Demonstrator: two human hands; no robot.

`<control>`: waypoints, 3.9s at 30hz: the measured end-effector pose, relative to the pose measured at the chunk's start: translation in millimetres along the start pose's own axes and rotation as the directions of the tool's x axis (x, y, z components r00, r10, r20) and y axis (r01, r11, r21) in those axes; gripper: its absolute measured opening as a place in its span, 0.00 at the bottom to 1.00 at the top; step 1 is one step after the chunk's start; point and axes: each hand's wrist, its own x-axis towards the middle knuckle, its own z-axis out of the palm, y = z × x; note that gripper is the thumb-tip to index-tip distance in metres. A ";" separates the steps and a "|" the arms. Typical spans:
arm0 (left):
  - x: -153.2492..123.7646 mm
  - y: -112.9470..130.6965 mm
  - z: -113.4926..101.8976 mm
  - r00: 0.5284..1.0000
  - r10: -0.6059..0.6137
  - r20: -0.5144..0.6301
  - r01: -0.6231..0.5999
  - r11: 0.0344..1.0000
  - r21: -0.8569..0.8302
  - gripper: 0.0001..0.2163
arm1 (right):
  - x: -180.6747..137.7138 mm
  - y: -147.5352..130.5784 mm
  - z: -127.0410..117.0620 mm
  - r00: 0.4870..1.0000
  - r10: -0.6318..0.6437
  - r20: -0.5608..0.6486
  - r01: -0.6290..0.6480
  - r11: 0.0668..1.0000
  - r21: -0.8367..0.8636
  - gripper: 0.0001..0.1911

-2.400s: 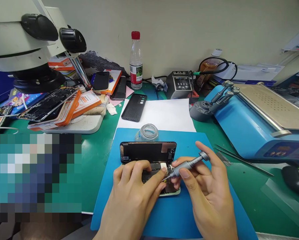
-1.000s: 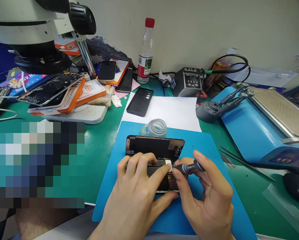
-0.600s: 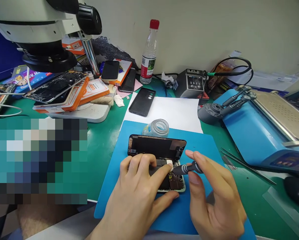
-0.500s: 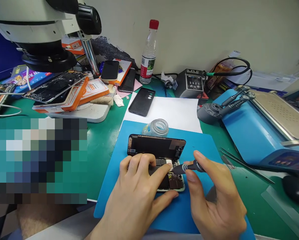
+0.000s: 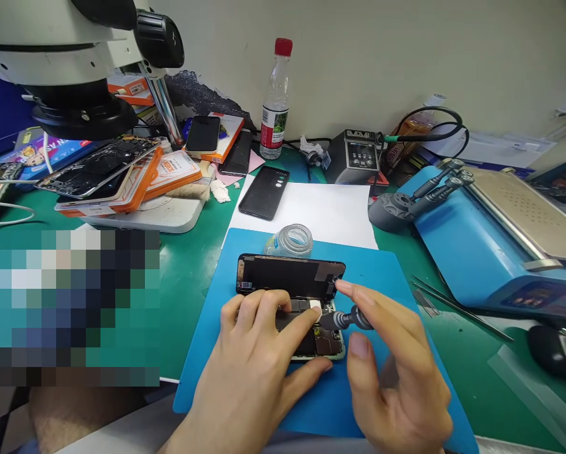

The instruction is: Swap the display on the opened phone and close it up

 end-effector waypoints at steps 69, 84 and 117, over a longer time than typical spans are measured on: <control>-8.7 -4.0 25.7 0.957 0.084 -0.279 -0.103 0.993 -0.054 0.13 | -6.4 45.2 -44.5 0.845 0.529 -0.083 -0.534 0.843 -0.063 0.16; -7.7 -12.5 8.0 0.946 0.105 -0.306 -0.158 0.975 -0.154 0.09 | 6.2 17.4 -54.2 0.686 0.722 -0.092 -0.618 0.644 0.451 0.27; 1.5 -2.0 -3.3 0.994 -0.008 -0.109 -0.087 0.545 -0.834 0.23 | 5.3 -12.6 9.9 0.636 0.764 0.109 -0.580 0.380 0.721 0.19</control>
